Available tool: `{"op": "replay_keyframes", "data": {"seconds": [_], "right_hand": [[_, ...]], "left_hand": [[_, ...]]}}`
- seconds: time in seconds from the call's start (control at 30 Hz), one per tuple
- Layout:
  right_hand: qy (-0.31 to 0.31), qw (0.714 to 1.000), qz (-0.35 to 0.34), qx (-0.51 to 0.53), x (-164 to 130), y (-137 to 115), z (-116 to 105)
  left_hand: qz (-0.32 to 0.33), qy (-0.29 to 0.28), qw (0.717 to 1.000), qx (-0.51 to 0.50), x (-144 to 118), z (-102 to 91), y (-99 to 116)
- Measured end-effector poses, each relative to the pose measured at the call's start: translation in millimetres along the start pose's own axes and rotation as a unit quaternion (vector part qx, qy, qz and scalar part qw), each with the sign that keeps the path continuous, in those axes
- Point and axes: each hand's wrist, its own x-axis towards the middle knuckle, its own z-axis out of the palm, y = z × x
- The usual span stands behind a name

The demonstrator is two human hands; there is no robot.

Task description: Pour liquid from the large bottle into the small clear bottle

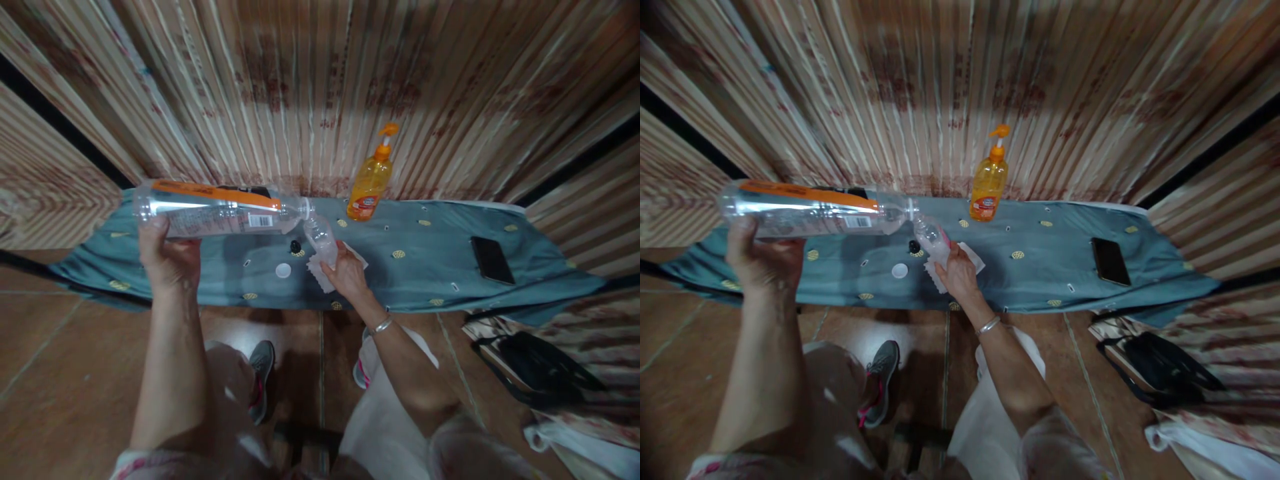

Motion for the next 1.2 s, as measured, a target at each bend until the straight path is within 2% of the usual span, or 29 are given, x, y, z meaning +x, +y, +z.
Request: {"op": "replay_keyframes", "data": {"seconds": [0.23,0.83,1.2], "right_hand": [[0.002,1.0,0.008,0.001,0,-3,-1],[0.009,1.0,0.008,0.007,0,-5,-2],[0.038,0.999,-0.011,0.015,2,0,9]], "left_hand": [[-0.027,0.041,0.999,0.01,0,-4.9,-2],[-0.048,0.05,0.997,0.017,-1,-27.7,-12],[-0.048,0.063,0.997,0.014,-2,-33.6,-15]]}}
